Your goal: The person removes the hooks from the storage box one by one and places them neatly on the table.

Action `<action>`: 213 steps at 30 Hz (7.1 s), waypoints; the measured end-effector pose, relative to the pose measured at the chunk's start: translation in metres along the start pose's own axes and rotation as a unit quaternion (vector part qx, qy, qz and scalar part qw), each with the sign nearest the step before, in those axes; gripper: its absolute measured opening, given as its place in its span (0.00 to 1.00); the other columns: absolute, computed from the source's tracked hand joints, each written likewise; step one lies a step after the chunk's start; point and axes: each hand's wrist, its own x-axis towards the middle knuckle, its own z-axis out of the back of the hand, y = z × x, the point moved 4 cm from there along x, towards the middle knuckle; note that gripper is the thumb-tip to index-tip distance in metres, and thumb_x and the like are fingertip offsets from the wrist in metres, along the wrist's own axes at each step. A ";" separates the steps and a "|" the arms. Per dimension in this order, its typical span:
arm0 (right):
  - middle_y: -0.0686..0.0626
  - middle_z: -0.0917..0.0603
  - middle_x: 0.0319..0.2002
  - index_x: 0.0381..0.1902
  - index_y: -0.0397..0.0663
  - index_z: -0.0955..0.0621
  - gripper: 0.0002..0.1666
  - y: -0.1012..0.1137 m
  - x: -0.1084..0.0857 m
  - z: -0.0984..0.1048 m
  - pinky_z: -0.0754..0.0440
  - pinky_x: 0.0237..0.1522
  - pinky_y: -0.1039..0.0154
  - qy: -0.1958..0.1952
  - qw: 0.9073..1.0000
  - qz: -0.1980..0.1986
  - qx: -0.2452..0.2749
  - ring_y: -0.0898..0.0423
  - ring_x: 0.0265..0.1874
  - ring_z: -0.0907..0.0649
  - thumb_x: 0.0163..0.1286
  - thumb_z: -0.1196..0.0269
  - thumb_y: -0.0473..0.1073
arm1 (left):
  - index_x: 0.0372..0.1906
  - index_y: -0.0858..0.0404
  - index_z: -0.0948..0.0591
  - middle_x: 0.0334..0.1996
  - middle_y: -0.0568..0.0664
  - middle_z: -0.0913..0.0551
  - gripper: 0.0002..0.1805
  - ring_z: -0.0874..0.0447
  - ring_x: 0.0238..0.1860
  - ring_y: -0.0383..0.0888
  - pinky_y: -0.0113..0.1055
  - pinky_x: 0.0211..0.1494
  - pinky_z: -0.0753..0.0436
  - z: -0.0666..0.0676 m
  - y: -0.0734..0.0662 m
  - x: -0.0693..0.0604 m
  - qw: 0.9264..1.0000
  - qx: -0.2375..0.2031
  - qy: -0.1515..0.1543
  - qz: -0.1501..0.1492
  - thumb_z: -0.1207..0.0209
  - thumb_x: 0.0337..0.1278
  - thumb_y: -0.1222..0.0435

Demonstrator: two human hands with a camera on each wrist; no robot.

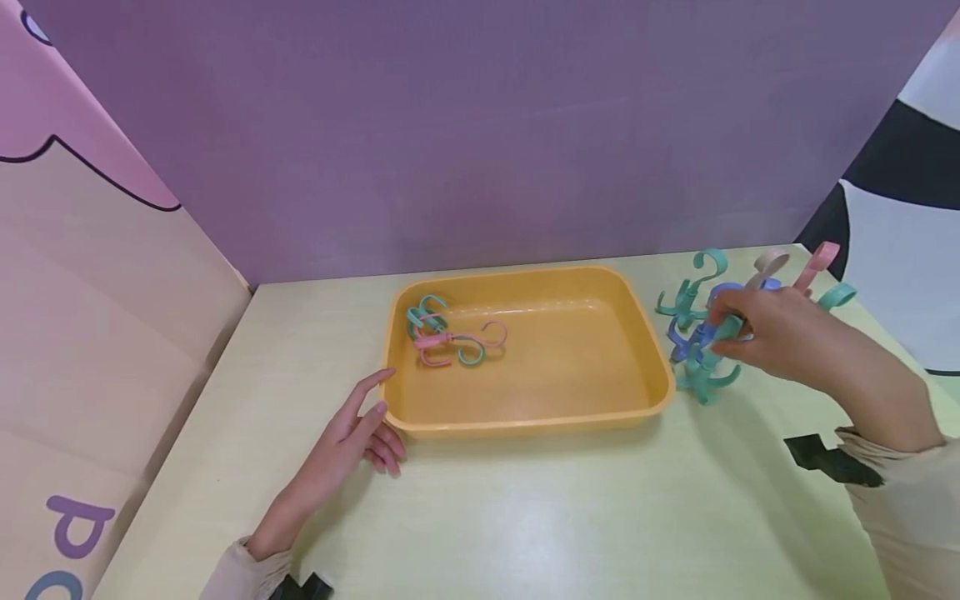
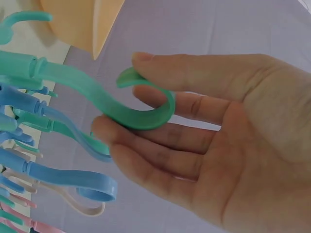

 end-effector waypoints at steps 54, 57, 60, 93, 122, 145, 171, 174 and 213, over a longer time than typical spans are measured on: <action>0.39 0.15 0.49 0.58 0.42 0.22 0.24 0.083 -0.001 -0.008 0.17 0.40 0.43 -0.109 0.989 0.091 -0.041 0.41 0.43 0.17 0.64 0.30 0.40 | 0.76 0.40 0.45 0.28 0.64 0.15 0.25 0.14 0.24 0.59 0.44 0.29 0.14 -0.002 0.004 -0.002 1.000 0.000 -0.020 0.021 0.59 0.81 0.53; 0.40 0.15 0.49 0.56 0.41 0.21 0.23 0.096 0.004 -0.011 0.17 0.42 0.43 -0.120 0.987 0.108 -0.027 0.42 0.43 0.17 0.64 0.31 0.38 | 0.77 0.42 0.46 0.28 0.64 0.15 0.26 0.14 0.24 0.59 0.44 0.29 0.14 -0.003 0.005 -0.002 1.000 -0.006 -0.018 0.019 0.59 0.81 0.53; 0.40 0.15 0.49 0.56 0.41 0.20 0.22 0.110 0.011 -0.013 0.16 0.41 0.45 -0.127 0.984 0.123 -0.020 0.43 0.42 0.16 0.65 0.31 0.38 | 0.77 0.43 0.47 0.29 0.64 0.15 0.27 0.14 0.24 0.60 0.44 0.29 0.14 -0.004 0.004 -0.001 1.000 -0.007 -0.014 0.015 0.59 0.81 0.53; 0.41 0.19 0.43 0.63 0.43 0.25 0.30 0.165 0.102 -0.123 0.18 0.37 0.53 -0.022 0.985 0.166 -0.046 0.42 0.40 0.19 0.63 0.32 0.35 | 0.77 0.45 0.46 0.28 0.63 0.15 0.27 0.14 0.24 0.58 0.45 0.30 0.14 -0.003 0.002 -0.004 1.000 0.006 -0.023 0.018 0.59 0.80 0.52; 0.56 0.28 0.19 0.17 0.50 0.23 0.16 0.173 0.100 -0.127 0.30 0.27 0.65 -0.060 0.973 0.224 0.009 0.57 0.22 0.30 0.60 0.32 0.31 | 0.78 0.46 0.47 0.28 0.63 0.15 0.27 0.14 0.25 0.58 0.43 0.30 0.14 -0.004 0.002 -0.002 1.000 0.001 -0.016 0.021 0.59 0.80 0.52; 0.52 0.13 0.37 0.44 0.45 0.15 0.09 0.193 0.067 -0.057 0.17 0.44 0.58 -0.133 0.951 0.270 0.072 0.53 0.38 0.16 0.67 0.31 0.40 | 0.77 0.43 0.46 0.29 0.62 0.15 0.27 0.14 0.25 0.59 0.44 0.31 0.14 -0.004 0.002 -0.003 0.999 0.002 -0.021 0.025 0.58 0.80 0.51; 0.51 0.15 0.35 0.48 0.41 0.18 0.11 0.154 0.080 -0.043 0.23 0.31 0.62 -0.094 0.977 0.184 0.049 0.54 0.29 0.22 0.68 0.33 0.36 | 0.77 0.43 0.45 0.29 0.64 0.16 0.27 0.14 0.25 0.59 0.44 0.31 0.14 -0.004 -0.003 -0.003 0.999 0.015 -0.025 0.025 0.58 0.80 0.52; 0.53 0.17 0.33 0.48 0.41 0.18 0.13 0.153 0.081 -0.046 0.27 0.28 0.63 -0.095 0.977 0.184 0.044 0.55 0.28 0.24 0.65 0.32 0.36 | 0.77 0.46 0.46 0.29 0.65 0.16 0.27 0.14 0.25 0.59 0.45 0.31 0.14 -0.005 -0.003 -0.003 1.000 0.013 -0.019 0.020 0.59 0.80 0.52; 0.59 0.18 0.31 0.52 0.42 0.20 0.22 0.167 0.059 -0.038 0.20 0.37 0.58 -0.129 0.964 0.232 0.029 0.54 0.33 0.19 0.61 0.27 0.38 | 0.77 0.44 0.45 0.28 0.63 0.16 0.27 0.14 0.24 0.59 0.44 0.30 0.14 -0.001 0.000 -0.002 1.000 0.016 -0.022 0.015 0.58 0.80 0.53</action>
